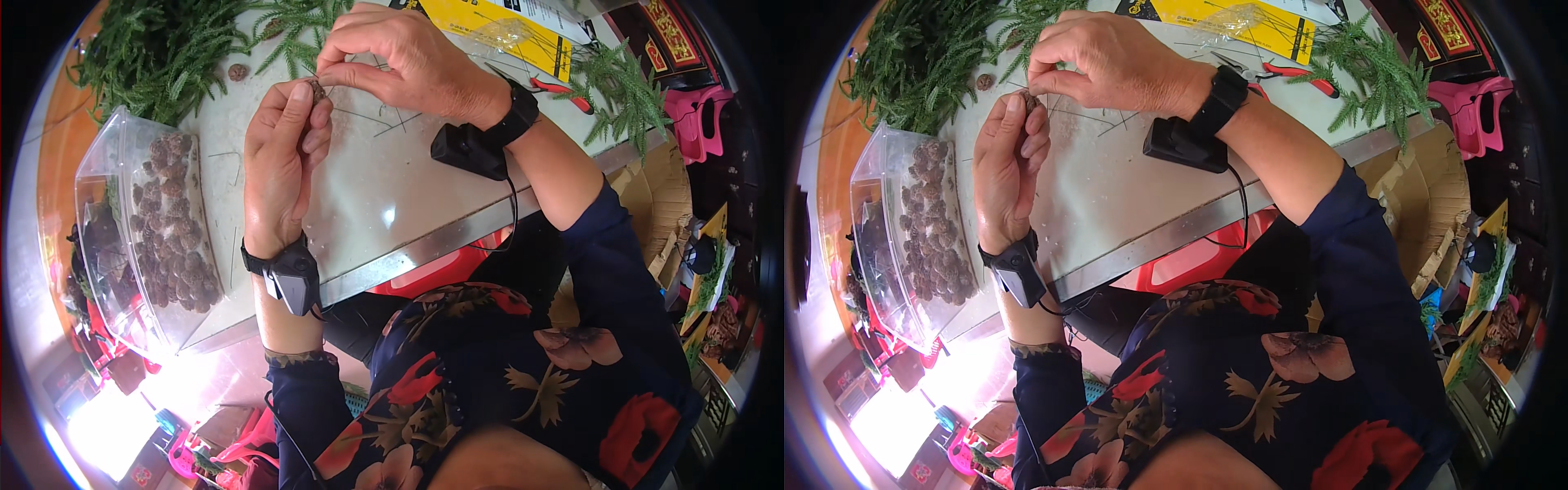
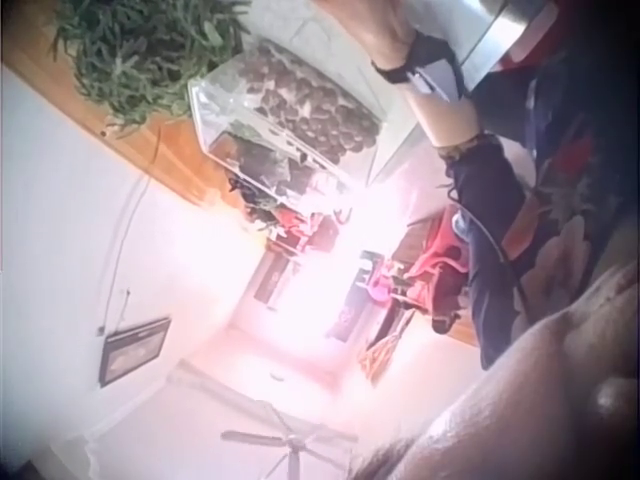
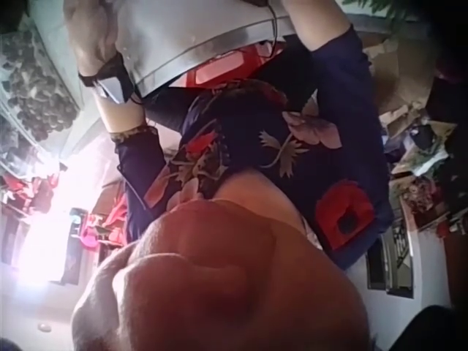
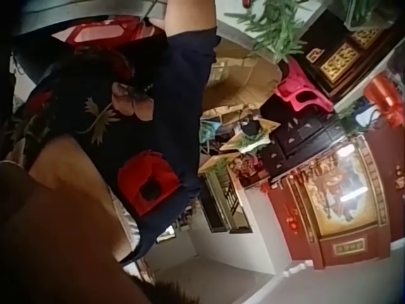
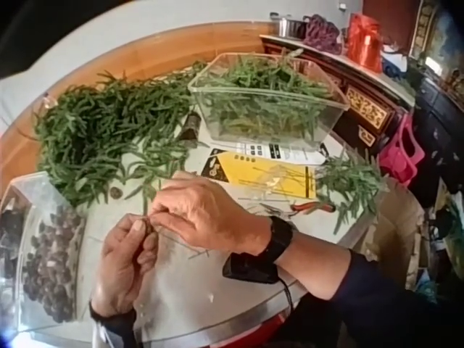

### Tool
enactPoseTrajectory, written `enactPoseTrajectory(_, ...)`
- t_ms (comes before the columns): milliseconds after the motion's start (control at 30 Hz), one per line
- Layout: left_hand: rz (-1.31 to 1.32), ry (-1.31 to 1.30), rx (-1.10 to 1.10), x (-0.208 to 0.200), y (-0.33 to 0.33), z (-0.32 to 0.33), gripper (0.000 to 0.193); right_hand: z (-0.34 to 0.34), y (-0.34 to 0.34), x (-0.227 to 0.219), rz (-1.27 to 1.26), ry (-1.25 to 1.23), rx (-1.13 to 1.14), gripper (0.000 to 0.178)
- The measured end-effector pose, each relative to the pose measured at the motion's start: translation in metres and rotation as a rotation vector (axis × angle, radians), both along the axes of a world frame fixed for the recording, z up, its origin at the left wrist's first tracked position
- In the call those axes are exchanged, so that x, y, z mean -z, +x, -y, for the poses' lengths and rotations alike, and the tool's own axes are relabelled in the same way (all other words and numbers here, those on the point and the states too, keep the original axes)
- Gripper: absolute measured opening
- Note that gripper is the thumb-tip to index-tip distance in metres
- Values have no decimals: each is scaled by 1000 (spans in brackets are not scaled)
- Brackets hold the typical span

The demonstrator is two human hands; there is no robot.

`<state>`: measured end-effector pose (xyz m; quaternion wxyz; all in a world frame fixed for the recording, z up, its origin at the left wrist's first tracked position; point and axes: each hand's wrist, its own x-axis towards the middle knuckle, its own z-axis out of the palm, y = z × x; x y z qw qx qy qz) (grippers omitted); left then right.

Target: Trimming leaves off plant stalks using small shears.

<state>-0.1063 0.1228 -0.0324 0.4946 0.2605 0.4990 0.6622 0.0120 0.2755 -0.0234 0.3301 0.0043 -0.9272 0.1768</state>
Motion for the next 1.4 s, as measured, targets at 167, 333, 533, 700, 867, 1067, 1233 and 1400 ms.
enactPoseTrajectory(167,-787,135,-223,10,12,-8,15,7,-8,22,8,-783,-93,17)
enactPoseTrajectory(333,-241,12,-132,3,1,-5,16,11,-5,16,135,-1433,-49,24)
enactPoseTrajectory(533,-22,64,-112,5,1,-6,17,21,-9,21,87,-1417,-121,22)
enactPoseTrajectory(700,-88,22,-101,6,8,-4,16,23,-9,24,15,-1380,-106,21)
enactPoseTrajectory(867,-737,40,-229,8,19,-8,20,22,-7,17,31,-1400,-77,18)
enactPoseTrajectory(1067,-896,-108,-211,-23,4,-17,22,-17,3,11,-193,-1472,-87,20)
enactPoseTrajectory(1233,-1839,-128,-163,-12,-16,-54,21,-32,6,17,-381,-1555,-153,21)
enactPoseTrajectory(1400,-1842,-366,-116,1,-37,-62,25,-32,-2,17,-397,-1638,-130,19)
